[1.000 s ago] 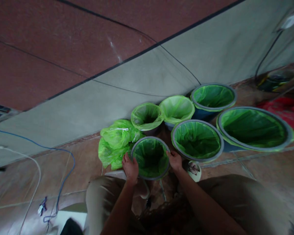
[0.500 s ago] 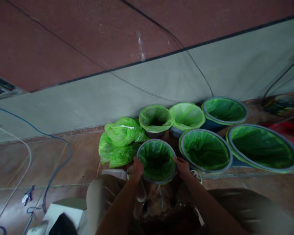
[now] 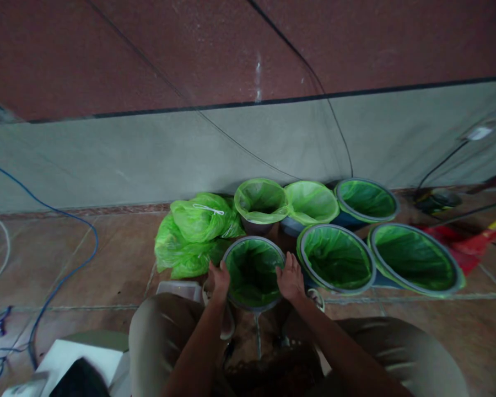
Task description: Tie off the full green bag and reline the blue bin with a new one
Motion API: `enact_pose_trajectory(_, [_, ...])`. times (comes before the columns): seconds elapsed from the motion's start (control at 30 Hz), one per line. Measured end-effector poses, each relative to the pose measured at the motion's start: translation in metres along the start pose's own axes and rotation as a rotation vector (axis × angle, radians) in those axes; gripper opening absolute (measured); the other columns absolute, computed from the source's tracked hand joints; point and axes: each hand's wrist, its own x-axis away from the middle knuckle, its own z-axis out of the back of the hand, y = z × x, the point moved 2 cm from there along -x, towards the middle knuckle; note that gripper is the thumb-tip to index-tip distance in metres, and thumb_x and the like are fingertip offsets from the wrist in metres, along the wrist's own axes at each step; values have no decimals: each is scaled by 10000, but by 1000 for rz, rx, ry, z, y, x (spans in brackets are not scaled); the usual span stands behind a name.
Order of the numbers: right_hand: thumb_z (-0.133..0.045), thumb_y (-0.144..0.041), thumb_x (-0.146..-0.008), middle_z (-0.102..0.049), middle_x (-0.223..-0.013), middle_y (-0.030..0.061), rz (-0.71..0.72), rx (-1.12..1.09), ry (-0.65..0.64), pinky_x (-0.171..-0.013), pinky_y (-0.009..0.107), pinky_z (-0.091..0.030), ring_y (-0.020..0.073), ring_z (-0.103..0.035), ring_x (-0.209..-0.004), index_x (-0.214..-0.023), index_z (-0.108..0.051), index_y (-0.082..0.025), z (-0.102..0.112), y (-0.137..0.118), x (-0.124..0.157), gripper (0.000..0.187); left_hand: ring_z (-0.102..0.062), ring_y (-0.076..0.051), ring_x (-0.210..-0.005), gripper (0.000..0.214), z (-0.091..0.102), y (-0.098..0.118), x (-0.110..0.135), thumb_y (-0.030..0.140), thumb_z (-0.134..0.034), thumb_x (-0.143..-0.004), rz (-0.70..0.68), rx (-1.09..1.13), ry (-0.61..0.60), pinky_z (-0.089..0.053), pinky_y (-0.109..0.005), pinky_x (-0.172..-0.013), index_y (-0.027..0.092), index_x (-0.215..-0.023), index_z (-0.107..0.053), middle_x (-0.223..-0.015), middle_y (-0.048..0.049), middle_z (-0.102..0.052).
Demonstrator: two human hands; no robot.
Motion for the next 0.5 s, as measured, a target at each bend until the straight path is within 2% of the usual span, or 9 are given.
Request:
enact_pose_trajectory(0.07, [-435, -275, -860, -309, -1491, 244, 40, 82, -44, -1085, 450, -312, 341, -295, -1383, -1469, -236, -27, -9, 0, -11, 687, -510, -348, -1234, 484, -10, -8, 19, 262, -450, -937, 47, -24, 10, -408, -476, -1016, -26, -1326, -441, -1293, -298, -529])
enact_pose_trajectory(0.13, [-429, -252, -859, -272, -1508, 245, 56, 132, -72, -1074, 431, -330, 338, -303, -1382, -1488, -170, -23, -21, 3, -12, 718, -517, -344, -1238, 521, -18, -12, 31, 284, -431, -941, 35, -51, 19, -402, -455, -1022, -15, -1367, -407, -1292, -289, -546])
enact_pose_trajectory(0.3, [-442, -258, -852, -216, -1522, 262, 29, 157, -89, -1046, 432, -363, 363, -396, -1324, -1503, -99, -19, -32, 7, -8, 774, -534, -305, -1235, 533, -22, -13, 34, 330, -408, -941, -11, -103, 22, -402, -402, -1021, 25, -1378, -404, -1289, -259, -571])
enact_pose_trajectory(0.43, [-456, -263, -833, -271, -1508, 239, 10, -36, -83, -1062, 415, -367, 329, -396, -1339, -1490, -177, -30, -25, 9, -8, 751, -504, -292, -1273, 591, -12, -11, 26, 339, -500, -896, 69, -44, -78, -376, -397, -1054, 76, -1407, -368, -1358, -231, -527])
enact_pose_trajectory(0.5, [-492, -291, -806, -377, -1448, 247, -134, -200, -51, -1061, 423, -373, 328, -403, -1336, -1449, -278, -18, -22, 16, -1, 731, -510, -303, -1266, 666, -5, -13, 26, 366, -558, -860, 149, 0, -101, -400, -412, -1033, 66, -1417, -348, -1362, -252, -514])
